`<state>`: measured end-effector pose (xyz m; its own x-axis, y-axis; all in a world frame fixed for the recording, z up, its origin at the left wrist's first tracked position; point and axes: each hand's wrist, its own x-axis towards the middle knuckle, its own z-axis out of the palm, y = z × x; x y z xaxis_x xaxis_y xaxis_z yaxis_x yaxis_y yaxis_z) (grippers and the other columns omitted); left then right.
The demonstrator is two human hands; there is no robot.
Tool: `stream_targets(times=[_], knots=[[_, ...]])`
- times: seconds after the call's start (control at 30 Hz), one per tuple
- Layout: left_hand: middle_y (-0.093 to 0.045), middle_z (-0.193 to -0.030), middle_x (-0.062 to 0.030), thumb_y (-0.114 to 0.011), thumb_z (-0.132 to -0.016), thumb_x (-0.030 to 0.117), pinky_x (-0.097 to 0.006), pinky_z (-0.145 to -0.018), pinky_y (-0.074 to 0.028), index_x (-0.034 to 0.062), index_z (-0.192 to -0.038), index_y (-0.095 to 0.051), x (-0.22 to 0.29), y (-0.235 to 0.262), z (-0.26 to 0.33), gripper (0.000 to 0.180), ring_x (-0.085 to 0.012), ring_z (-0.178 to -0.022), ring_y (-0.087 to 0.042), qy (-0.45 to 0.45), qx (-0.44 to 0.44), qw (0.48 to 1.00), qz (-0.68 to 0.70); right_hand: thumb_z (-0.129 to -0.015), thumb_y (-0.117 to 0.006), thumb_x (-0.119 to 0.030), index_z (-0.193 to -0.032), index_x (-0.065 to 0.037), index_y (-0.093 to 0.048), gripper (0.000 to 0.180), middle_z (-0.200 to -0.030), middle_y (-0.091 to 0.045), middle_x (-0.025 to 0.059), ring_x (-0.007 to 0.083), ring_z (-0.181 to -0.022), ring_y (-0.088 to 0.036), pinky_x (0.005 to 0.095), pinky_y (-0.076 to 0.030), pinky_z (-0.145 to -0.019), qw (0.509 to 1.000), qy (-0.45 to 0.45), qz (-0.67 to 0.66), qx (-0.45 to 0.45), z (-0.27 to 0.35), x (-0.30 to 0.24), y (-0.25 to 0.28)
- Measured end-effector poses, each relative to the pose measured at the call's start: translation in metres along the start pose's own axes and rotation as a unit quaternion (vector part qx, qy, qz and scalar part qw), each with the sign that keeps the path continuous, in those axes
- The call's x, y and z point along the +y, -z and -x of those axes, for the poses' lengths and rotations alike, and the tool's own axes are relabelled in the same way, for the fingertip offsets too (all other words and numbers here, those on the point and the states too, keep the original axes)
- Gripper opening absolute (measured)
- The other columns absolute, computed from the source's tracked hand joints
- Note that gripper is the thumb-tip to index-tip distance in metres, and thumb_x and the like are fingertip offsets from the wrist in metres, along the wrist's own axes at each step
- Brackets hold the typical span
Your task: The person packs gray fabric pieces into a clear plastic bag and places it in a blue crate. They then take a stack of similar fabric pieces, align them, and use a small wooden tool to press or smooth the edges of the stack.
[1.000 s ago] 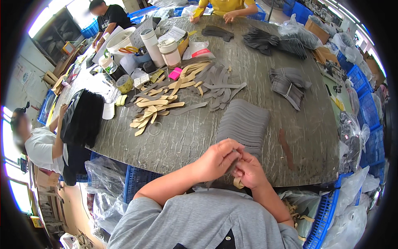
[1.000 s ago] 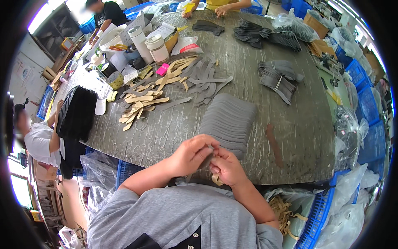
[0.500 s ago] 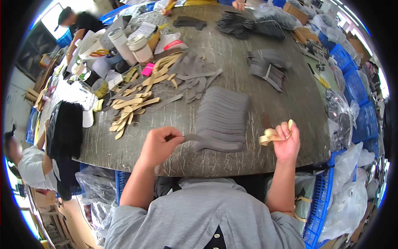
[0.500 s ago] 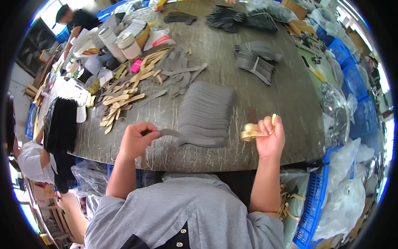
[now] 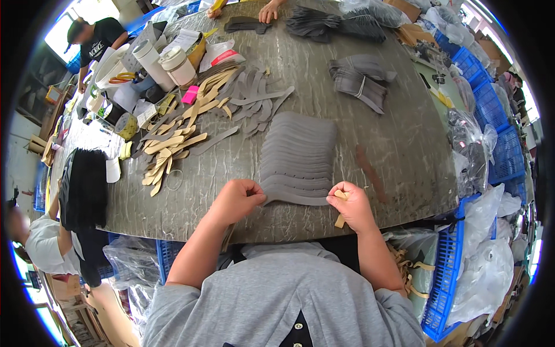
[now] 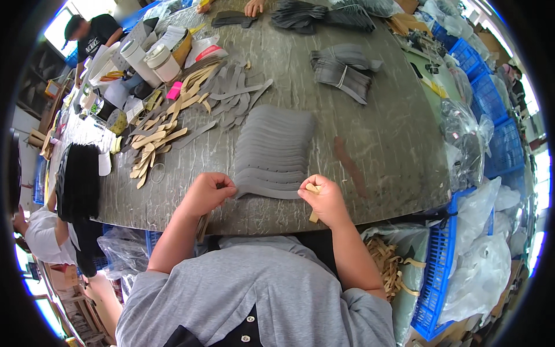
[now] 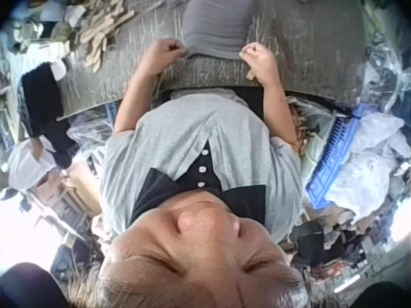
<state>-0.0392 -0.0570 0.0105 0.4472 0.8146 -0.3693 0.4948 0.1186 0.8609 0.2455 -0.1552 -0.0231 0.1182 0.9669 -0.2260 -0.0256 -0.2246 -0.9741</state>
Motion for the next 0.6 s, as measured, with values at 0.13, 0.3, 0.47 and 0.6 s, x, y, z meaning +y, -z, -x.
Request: stream_targets(times=[0.13, 0.3, 0.47, 0.6], knots=[[-0.063, -0.065, -0.0031, -0.070, -0.080, 0.012, -0.027, -0.052, -0.045, -0.0004, -0.083, -0.069, -0.010, -0.005, -0.007, 0.013, -0.0092, -0.056, -0.056, -0.009, 0.009, 0.996, -0.090, -0.083, -0.069, -0.003, -0.087, -0.004, -0.060, 0.010, -0.071, -0.056, -0.0027, 0.0038, -0.064, -0.048, 0.0228, -0.040, -0.056, 0.993, 0.022, 0.105, 0.047, -0.001, 0.004, -0.008], [-0.065, -0.066, -0.0091, -0.070, -0.079, 0.016, -0.031, -0.059, -0.048, -0.0007, -0.083, -0.070, -0.010, -0.007, -0.010, 0.017, -0.0148, -0.060, -0.059, 0.028, 0.011, 0.995, -0.090, -0.081, -0.070, -0.003, -0.086, -0.002, -0.060, 0.011, -0.069, -0.058, 0.0009, 0.0064, -0.063, -0.051, 0.0251, -0.043, -0.057, 0.986, 0.033, 0.145, 0.071, -0.004, 0.009, -0.010], [-0.066, -0.069, -0.0134, -0.070, -0.078, 0.018, -0.034, -0.062, -0.049, -0.0008, -0.084, -0.070, -0.010, -0.007, -0.011, 0.020, -0.0194, -0.063, -0.062, 0.037, 0.012, 0.994, -0.107, -0.080, -0.070, -0.003, -0.086, -0.001, -0.060, 0.012, -0.069, -0.061, 0.0043, 0.0086, -0.064, -0.054, 0.0266, -0.045, -0.059, 0.981, 0.047, 0.169, 0.077, -0.003, 0.009, -0.011], [-0.067, -0.070, -0.0144, -0.070, -0.078, 0.019, -0.035, -0.063, -0.050, -0.0012, -0.084, -0.070, -0.006, -0.008, -0.010, 0.021, -0.0208, -0.064, -0.063, 0.034, 0.013, 0.993, -0.115, -0.080, -0.071, -0.003, -0.085, -0.001, -0.060, 0.012, -0.069, -0.061, 0.0051, 0.0090, -0.064, -0.054, 0.0267, -0.045, -0.059, 0.979, 0.060, 0.179, 0.082, -0.003, 0.011, -0.012]])
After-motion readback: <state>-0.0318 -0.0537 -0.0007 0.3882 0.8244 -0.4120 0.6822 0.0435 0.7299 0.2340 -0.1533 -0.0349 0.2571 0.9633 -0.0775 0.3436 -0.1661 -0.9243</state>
